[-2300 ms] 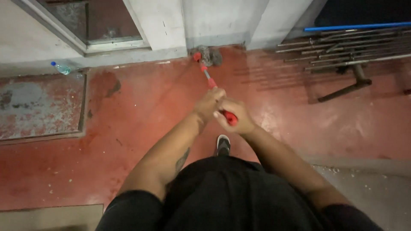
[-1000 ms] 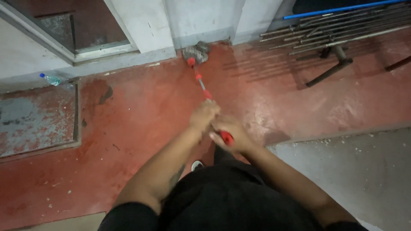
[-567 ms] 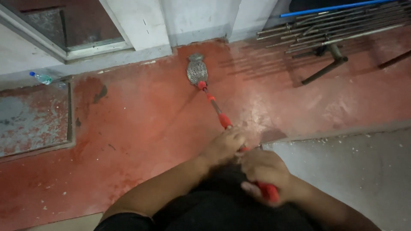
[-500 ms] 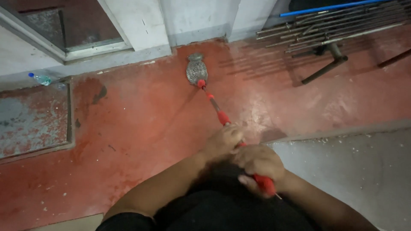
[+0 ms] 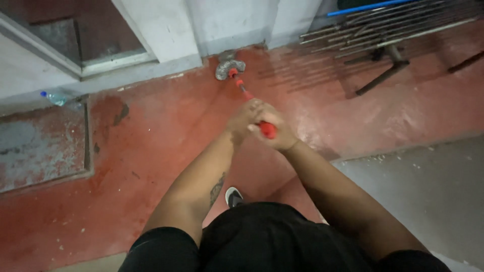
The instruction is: The person is mopping the red concrete floor with a wet mop.
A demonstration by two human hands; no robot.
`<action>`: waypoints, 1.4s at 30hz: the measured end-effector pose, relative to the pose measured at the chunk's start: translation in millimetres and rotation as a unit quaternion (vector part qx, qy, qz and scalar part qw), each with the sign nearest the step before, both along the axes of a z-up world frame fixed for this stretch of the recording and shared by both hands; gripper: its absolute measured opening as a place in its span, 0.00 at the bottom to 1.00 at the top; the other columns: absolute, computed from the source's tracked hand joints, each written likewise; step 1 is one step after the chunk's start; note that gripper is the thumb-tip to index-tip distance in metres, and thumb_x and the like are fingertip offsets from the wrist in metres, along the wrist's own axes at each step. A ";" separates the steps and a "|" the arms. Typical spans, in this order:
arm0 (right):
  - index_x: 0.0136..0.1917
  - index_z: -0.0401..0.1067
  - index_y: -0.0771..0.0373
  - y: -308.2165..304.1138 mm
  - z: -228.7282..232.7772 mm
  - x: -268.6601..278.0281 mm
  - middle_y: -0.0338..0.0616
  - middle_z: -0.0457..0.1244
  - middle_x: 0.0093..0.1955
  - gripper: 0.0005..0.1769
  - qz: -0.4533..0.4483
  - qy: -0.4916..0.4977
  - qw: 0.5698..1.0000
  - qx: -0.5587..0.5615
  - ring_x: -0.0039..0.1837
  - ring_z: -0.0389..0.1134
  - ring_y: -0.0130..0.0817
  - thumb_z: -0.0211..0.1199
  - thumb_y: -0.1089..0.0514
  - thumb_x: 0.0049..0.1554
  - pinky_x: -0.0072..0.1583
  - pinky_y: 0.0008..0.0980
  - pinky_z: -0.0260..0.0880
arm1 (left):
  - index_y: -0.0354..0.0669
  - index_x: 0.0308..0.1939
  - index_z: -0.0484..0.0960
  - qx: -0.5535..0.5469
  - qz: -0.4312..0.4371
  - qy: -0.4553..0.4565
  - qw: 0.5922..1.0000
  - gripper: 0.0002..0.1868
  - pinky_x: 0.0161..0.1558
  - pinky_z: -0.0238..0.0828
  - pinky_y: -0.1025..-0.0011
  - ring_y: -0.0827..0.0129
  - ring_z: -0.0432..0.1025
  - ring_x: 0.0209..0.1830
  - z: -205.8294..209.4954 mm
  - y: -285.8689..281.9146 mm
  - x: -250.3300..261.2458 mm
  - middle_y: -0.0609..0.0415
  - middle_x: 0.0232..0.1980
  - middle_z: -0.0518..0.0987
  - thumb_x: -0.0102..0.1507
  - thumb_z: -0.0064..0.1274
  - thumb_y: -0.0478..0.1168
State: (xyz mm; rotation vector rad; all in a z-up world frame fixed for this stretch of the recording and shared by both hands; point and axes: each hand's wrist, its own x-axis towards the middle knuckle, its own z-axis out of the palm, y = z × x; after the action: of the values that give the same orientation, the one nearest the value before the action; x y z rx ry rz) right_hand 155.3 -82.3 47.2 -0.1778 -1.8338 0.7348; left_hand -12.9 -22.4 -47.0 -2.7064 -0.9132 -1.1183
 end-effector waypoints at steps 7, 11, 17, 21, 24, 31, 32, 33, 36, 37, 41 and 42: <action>0.47 0.67 0.63 -66.9 -51.9 19.3 0.52 0.64 0.54 0.14 -0.014 -0.113 0.993 0.012 0.60 0.66 0.52 0.69 0.62 0.50 0.63 0.47 0.64 | 0.54 0.64 0.69 -0.376 0.215 0.233 0.871 0.39 0.76 0.48 0.54 0.52 0.50 0.79 -4.9 -69.0 20.1 0.53 0.75 0.60 0.49 0.64 0.37; 0.50 0.69 0.62 -135.7 -89.1 58.8 0.52 0.65 0.56 0.12 -0.043 -0.183 0.982 0.004 0.61 0.67 0.53 0.63 0.66 0.52 0.65 0.45 0.70 | 0.57 0.67 0.65 -0.413 0.234 0.218 0.853 0.33 0.76 0.39 0.47 0.45 0.38 0.82 -36.4 -143.2 50.1 0.46 0.83 0.45 0.59 0.58 0.42; 0.48 0.69 0.62 -246.4 -22.7 140.7 0.51 0.66 0.53 0.16 -0.072 -0.251 0.965 0.036 0.60 0.69 0.54 0.66 0.63 0.45 0.62 0.45 0.71 | 0.50 0.61 0.69 -0.343 0.147 0.034 0.927 0.24 0.75 0.44 0.41 0.38 0.43 0.83 -66.2 -251.4 109.4 0.39 0.84 0.48 0.65 0.59 0.46; 0.47 0.68 0.61 -314.9 34.8 186.6 0.48 0.67 0.52 0.12 -0.099 -0.261 0.959 0.048 0.60 0.71 0.53 0.67 0.60 0.51 0.60 0.43 0.73 | 0.44 0.57 0.70 -0.286 0.102 -0.045 0.952 0.27 0.73 0.46 0.41 0.34 0.46 0.81 -8.6 -331.8 160.6 0.36 0.80 0.56 0.58 0.62 0.44; 0.47 0.69 0.62 -375.1 77.5 212.1 0.51 0.68 0.52 0.11 -0.069 -0.224 0.971 0.036 0.57 0.72 0.54 0.67 0.59 0.52 0.58 0.44 0.75 | 0.40 0.52 0.73 -0.270 0.043 -0.102 0.956 0.25 0.73 0.49 0.41 0.35 0.54 0.77 21.6 -393.3 184.3 0.38 0.65 0.70 0.55 0.64 0.44; 0.43 0.67 0.60 -439.5 112.1 243.4 0.45 0.66 0.47 0.11 0.008 -0.197 0.978 0.065 0.49 0.71 0.46 0.70 0.62 0.53 0.56 0.43 0.76 | 0.43 0.51 0.80 -0.305 -0.099 -0.173 0.931 0.19 0.67 0.65 0.52 0.49 0.73 0.63 49.0 -458.6 225.2 0.49 0.51 0.80 0.58 0.62 0.43; 0.41 0.65 0.58 -444.6 108.3 243.6 0.42 0.64 0.44 0.13 0.042 -0.183 0.981 0.049 0.47 0.70 0.42 0.71 0.63 0.54 0.58 0.43 0.77 | 0.42 0.52 0.81 -0.250 -0.105 -0.191 0.943 0.20 0.68 0.64 0.54 0.49 0.73 0.63 53.7 -464.2 227.7 0.48 0.52 0.81 0.58 0.63 0.42; 0.41 0.65 0.58 -441.2 95.7 240.2 0.42 0.64 0.44 0.13 0.041 -0.182 0.981 0.052 0.47 0.70 0.42 0.71 0.63 0.54 0.58 0.43 0.77 | 0.42 0.52 0.81 -0.247 -0.106 -0.190 0.944 0.20 0.68 0.64 0.54 0.49 0.73 0.63 54.1 -463.9 227.8 0.48 0.52 0.81 0.58 0.63 0.42; 0.40 0.64 0.60 -427.9 66.5 228.7 0.44 0.63 0.43 0.15 0.088 -0.113 0.989 0.030 0.48 0.70 0.43 0.72 0.66 0.54 0.53 0.40 0.72 | 0.41 0.55 0.81 -0.302 -0.076 -0.227 0.923 0.23 0.55 0.70 0.61 0.52 0.74 0.56 54.6 -459.6 226.4 0.46 0.54 0.79 0.57 0.62 0.41; 0.40 0.65 0.61 -423.0 60.3 225.6 0.44 0.63 0.42 0.14 0.070 -0.084 0.993 0.049 0.47 0.69 0.42 0.71 0.67 0.53 0.53 0.42 0.72 | 0.40 0.56 0.81 -0.343 -0.072 -0.249 0.903 0.23 0.55 0.71 0.62 0.53 0.75 0.56 52.3 -457.5 226.5 0.46 0.55 0.79 0.57 0.61 0.40; 0.42 0.66 0.63 -398.8 33.9 218.0 0.46 0.64 0.42 0.09 -0.006 -0.032 0.999 0.031 0.47 0.68 0.42 0.66 0.69 0.54 0.53 0.41 0.68 | 0.39 0.56 0.81 -0.329 -0.057 -0.265 0.904 0.19 0.64 0.72 0.63 0.57 0.75 0.60 14.5 -412.2 225.7 0.48 0.58 0.80 0.61 0.53 0.39; 0.42 0.66 0.63 -388.2 34.5 218.1 0.46 0.64 0.42 0.09 -0.007 -0.033 0.999 0.036 0.47 0.68 0.42 0.66 0.69 0.54 0.53 0.41 0.68 | 0.39 0.56 0.81 -0.325 -0.059 -0.265 0.906 0.19 0.64 0.72 0.63 0.57 0.75 0.60 6.5 -393.2 224.0 0.48 0.58 0.80 0.61 0.53 0.39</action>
State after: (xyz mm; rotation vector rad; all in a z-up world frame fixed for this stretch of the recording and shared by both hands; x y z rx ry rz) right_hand 373.4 -470.5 81.7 -0.1688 -1.9164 0.6587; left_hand 211.1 -415.6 -40.5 -3.0234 -1.4258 -1.9377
